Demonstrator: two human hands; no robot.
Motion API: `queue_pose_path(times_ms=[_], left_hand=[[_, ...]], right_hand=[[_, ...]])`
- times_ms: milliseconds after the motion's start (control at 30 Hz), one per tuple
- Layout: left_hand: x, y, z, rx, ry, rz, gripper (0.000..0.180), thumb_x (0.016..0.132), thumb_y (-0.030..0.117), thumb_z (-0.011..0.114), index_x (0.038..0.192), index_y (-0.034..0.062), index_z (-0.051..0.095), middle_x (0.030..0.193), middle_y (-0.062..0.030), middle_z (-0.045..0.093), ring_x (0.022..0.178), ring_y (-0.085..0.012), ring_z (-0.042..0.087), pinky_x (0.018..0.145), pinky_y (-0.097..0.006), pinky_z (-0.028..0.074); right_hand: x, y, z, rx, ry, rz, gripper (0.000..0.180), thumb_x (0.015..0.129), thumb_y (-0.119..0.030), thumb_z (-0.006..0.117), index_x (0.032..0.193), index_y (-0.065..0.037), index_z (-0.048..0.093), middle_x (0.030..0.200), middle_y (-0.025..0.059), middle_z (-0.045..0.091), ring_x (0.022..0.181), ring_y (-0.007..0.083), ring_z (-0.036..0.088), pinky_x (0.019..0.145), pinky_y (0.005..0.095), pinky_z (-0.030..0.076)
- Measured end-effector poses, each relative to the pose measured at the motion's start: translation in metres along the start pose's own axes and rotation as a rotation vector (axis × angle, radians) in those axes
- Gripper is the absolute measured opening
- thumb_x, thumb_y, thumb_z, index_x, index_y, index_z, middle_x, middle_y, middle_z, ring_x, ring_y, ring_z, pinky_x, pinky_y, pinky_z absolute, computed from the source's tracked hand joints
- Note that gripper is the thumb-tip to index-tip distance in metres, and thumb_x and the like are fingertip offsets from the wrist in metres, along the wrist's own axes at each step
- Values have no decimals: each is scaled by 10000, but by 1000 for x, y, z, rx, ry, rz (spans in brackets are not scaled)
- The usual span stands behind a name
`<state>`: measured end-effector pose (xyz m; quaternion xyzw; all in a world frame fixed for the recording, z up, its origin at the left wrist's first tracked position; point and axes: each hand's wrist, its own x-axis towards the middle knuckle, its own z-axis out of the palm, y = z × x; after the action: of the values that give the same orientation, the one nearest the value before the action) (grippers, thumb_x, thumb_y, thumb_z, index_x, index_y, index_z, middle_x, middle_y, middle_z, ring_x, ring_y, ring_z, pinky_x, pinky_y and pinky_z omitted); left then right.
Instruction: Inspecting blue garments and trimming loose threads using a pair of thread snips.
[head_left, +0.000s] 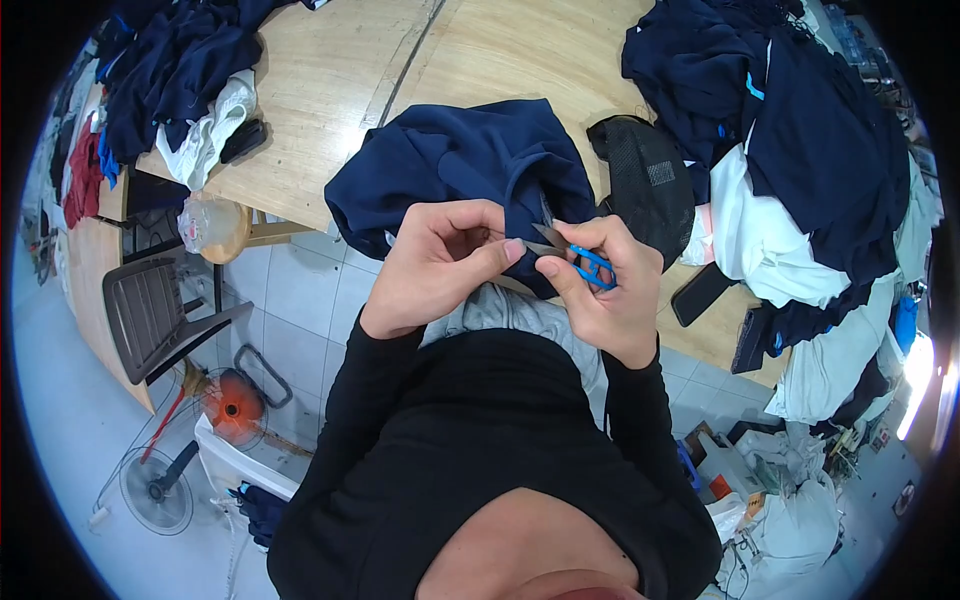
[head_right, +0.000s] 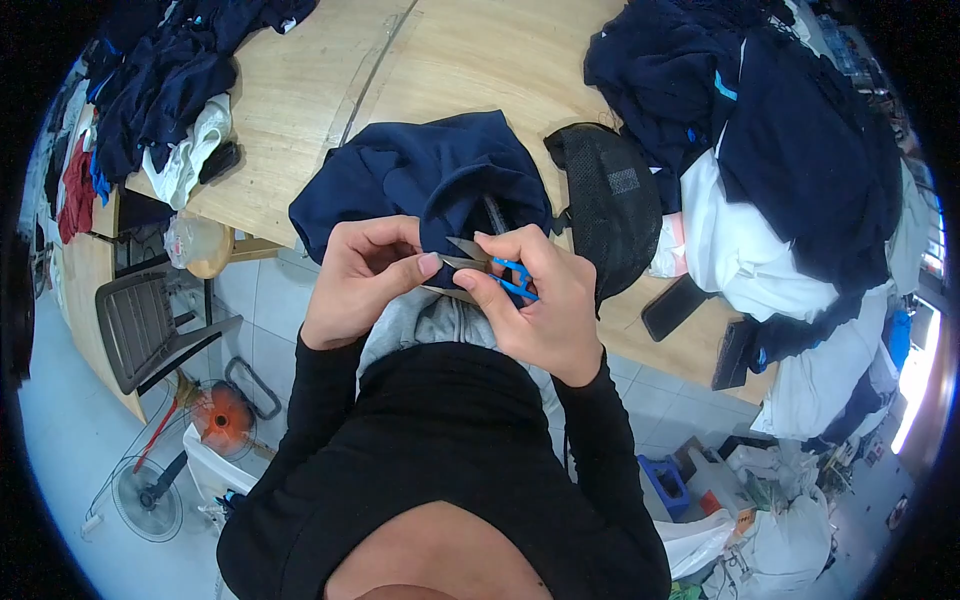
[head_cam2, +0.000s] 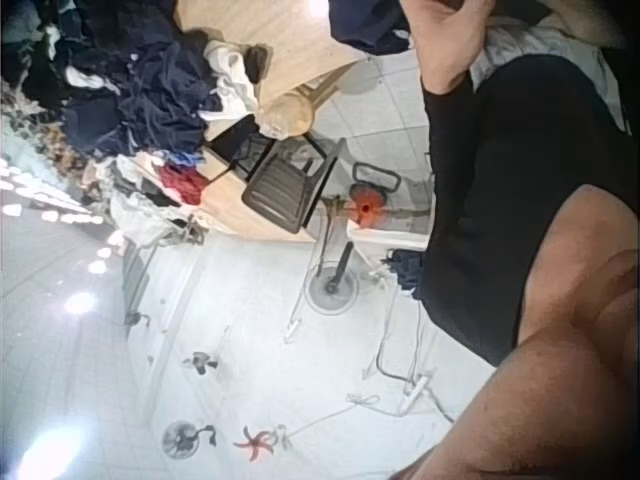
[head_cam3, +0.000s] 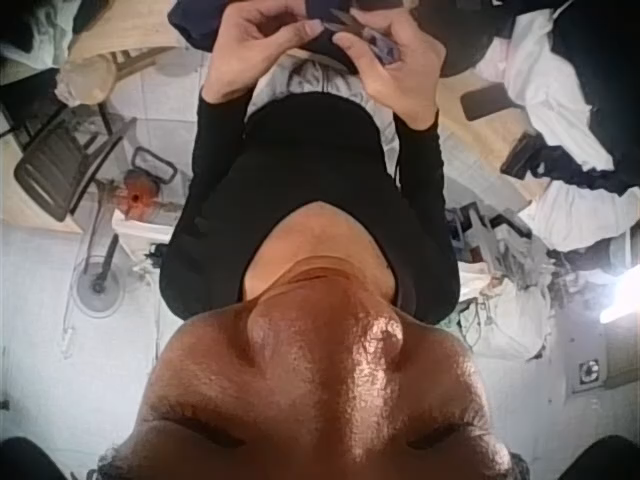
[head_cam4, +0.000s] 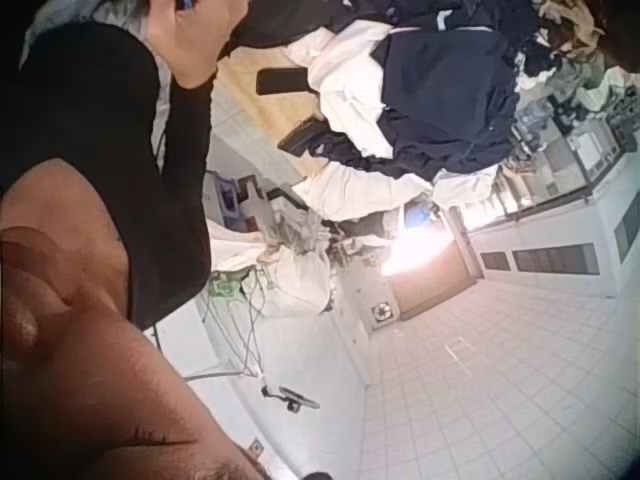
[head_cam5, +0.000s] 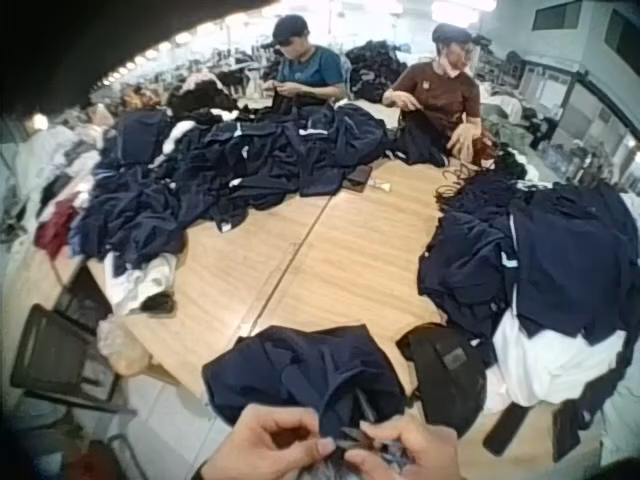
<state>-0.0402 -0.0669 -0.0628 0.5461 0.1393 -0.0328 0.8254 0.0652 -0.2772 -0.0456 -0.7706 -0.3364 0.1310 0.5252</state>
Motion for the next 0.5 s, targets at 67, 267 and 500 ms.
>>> queue_pose_path(times_ms=[67, 267, 500], left_hand=[[0, 3, 1, 24, 0, -12, 49, 1007, 1, 788, 1048, -26, 780, 967, 0, 756, 894, -55, 674, 814, -234, 548], [3, 0, 5, 61, 35, 12, 165, 1019, 25, 788, 890, 16, 685, 800, 85, 612, 734, 21, 516, 632, -197, 382], [5, -10, -74, -305, 264, 178, 206, 1092, 124, 710, 1262, 12, 677, 997, -1, 701, 901, -82, 659, 820, -242, 525]], right_hand=[[0, 0, 0, -34, 6, -36, 289, 894, -88, 930, 1108, -12, 751, 860, 97, 775, 733, 139, 745, 659, 258, 533], [2, 6, -1, 65, 55, 5, 201, 926, -84, 896, 1051, -9, 758, 877, 118, 790, 744, 180, 771, 666, 271, 542], [4, 36, -34, 518, 392, 136, 156, 1077, -86, 742, 1192, 6, 691, 908, 0, 678, 775, 15, 597, 670, 173, 442]])
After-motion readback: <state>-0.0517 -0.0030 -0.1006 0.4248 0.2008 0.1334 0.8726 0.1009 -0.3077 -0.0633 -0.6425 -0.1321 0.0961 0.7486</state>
